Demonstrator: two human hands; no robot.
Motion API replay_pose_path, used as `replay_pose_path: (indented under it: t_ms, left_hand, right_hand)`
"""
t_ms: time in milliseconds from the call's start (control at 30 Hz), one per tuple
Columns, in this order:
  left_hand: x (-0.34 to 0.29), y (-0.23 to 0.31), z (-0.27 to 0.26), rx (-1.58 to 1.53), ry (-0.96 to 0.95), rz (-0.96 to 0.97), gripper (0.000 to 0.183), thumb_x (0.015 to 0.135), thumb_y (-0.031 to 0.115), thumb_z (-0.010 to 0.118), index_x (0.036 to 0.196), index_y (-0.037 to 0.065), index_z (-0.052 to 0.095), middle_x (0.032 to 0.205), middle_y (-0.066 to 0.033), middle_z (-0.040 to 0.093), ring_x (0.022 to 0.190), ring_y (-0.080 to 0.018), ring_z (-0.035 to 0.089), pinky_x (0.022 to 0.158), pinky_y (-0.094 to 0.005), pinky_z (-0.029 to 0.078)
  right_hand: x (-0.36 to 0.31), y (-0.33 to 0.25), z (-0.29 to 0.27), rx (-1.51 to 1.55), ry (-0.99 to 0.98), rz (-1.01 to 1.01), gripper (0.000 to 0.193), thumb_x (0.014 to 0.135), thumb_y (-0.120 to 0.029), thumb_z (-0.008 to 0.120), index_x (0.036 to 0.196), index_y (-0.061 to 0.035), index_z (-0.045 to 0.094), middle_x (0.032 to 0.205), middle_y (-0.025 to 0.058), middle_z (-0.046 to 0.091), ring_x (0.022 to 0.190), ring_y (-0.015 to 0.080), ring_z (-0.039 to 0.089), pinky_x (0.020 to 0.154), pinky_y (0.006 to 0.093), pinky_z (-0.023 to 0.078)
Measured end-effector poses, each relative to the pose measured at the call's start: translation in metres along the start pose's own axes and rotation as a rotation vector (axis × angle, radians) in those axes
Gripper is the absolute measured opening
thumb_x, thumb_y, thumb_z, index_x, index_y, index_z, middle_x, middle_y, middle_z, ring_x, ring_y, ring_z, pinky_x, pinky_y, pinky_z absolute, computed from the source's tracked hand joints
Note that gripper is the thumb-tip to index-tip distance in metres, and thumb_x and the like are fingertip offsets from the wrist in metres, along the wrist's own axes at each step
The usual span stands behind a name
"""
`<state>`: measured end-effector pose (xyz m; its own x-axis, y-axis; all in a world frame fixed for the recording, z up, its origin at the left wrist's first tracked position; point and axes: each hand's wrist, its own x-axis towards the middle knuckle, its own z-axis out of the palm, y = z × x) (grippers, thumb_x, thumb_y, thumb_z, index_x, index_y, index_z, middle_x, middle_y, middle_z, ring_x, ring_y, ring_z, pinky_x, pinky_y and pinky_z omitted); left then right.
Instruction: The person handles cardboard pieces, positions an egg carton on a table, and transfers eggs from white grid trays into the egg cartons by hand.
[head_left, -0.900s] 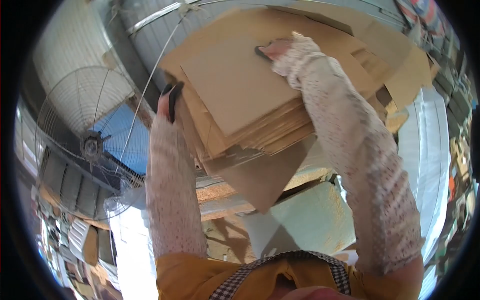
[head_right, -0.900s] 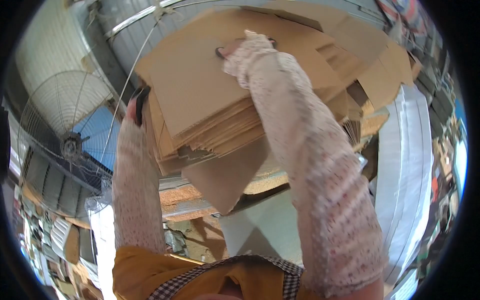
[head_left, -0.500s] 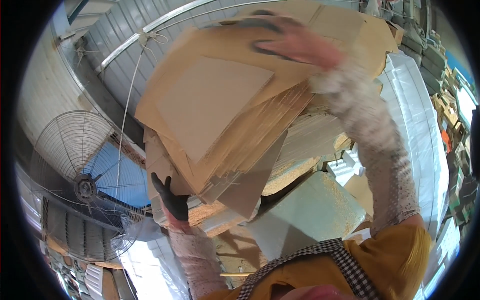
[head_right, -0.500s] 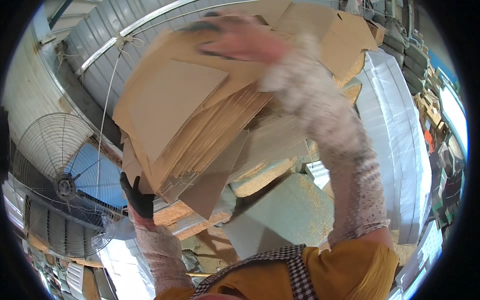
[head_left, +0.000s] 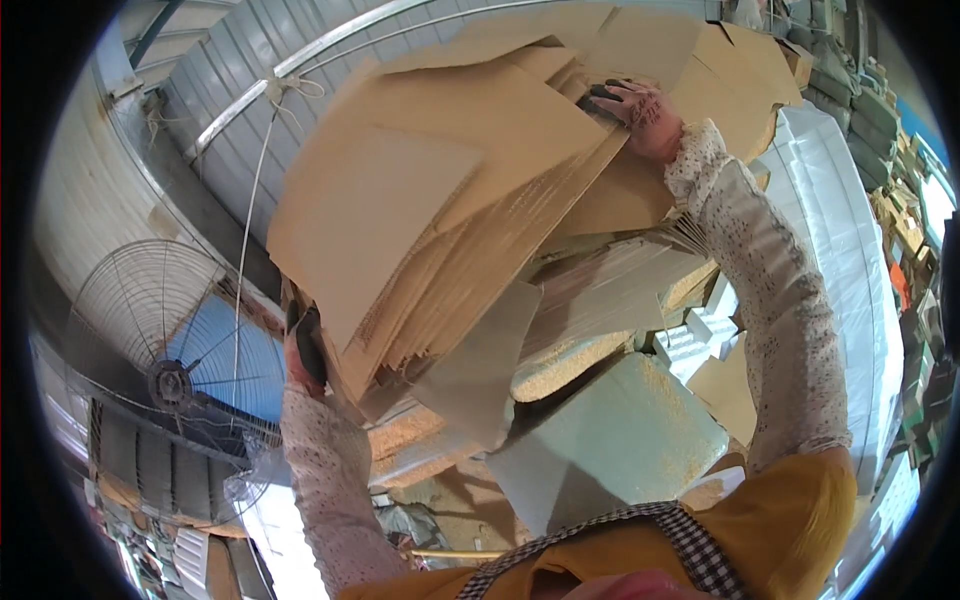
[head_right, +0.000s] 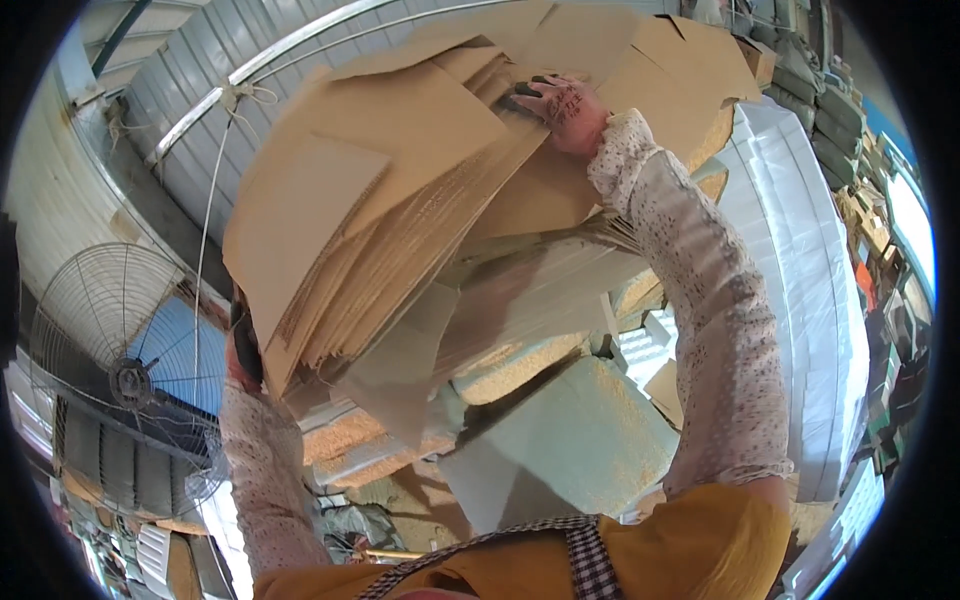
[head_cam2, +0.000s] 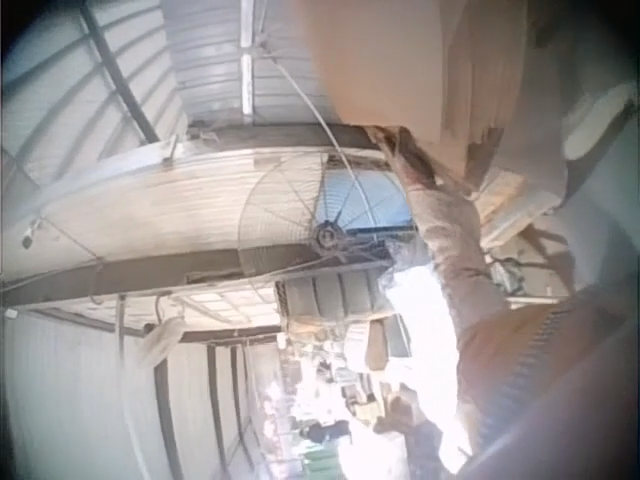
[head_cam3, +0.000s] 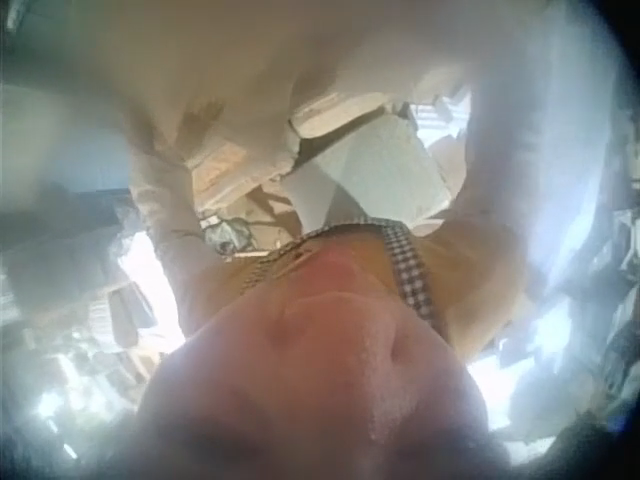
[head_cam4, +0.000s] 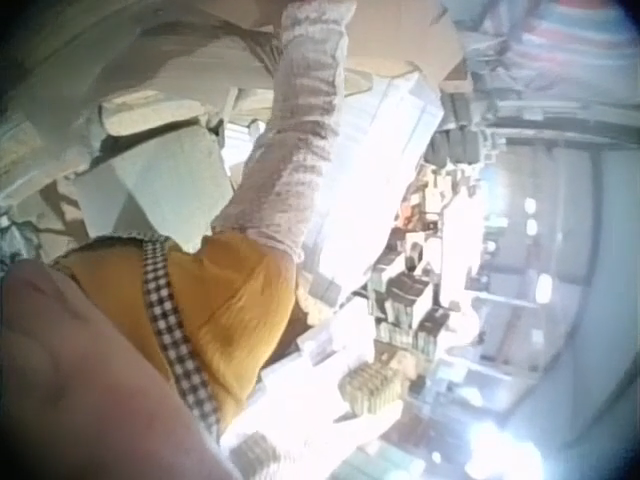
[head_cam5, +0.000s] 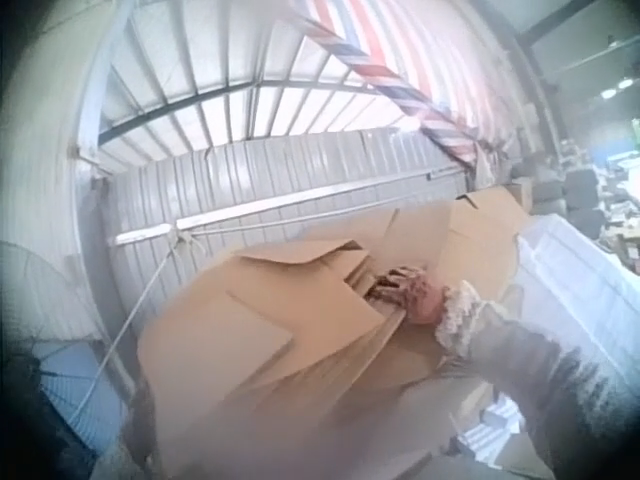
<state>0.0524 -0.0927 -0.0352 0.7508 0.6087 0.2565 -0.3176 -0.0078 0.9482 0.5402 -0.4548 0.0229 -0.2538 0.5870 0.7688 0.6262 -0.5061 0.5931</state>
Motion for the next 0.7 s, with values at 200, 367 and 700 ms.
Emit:
replay_pose_path:
  t_ms: [200, 367, 700]
  left_hand:
    - [-0.033, 0.038, 0.018, 0.141, 0.19, 0.289, 0.036, 0.088, 0.014, 0.05, 0.121, 0.0, 0.051, 0.108, -0.0092, 0.06, 0.091, -0.0182, 0.058, 0.081, -0.0288, 0.045]
    - [-0.021, 0.091, -0.013, 0.147, 0.214, 0.327, 0.036, 0.088, 0.014, 0.05, 0.12, 0.0, 0.051, 0.108, -0.0092, 0.06, 0.091, -0.018, 0.058, 0.08, -0.0286, 0.045]
    - [0.081, -0.002, -0.045, 0.065, 0.45, 0.395, 0.036, 0.088, 0.015, 0.05, 0.12, 0.0, 0.051, 0.107, -0.0092, 0.06, 0.091, -0.0176, 0.057, 0.079, -0.0281, 0.045]
  right_hand:
    - [-0.052, -0.075, -0.123, 0.134, -0.005, 0.173, 0.065, 0.061, -0.017, 0.064, 0.125, -0.0133, 0.052, 0.121, 0.0094, 0.054, 0.114, 0.0285, 0.049, 0.099, 0.0386, 0.037]
    - [-0.047, -0.114, -0.185, 0.165, -0.315, 0.396, 0.056, 0.069, -0.025, 0.062, 0.123, -0.0134, 0.054, 0.126, 0.0137, 0.05, 0.113, 0.0329, 0.05, 0.098, 0.0422, 0.038]
    - [0.02, -0.079, -0.121, 0.103, -0.373, 0.344, 0.056, 0.072, -0.031, 0.06, 0.124, -0.0124, 0.052, 0.127, 0.0144, 0.049, 0.113, 0.0332, 0.049, 0.099, 0.0429, 0.036]
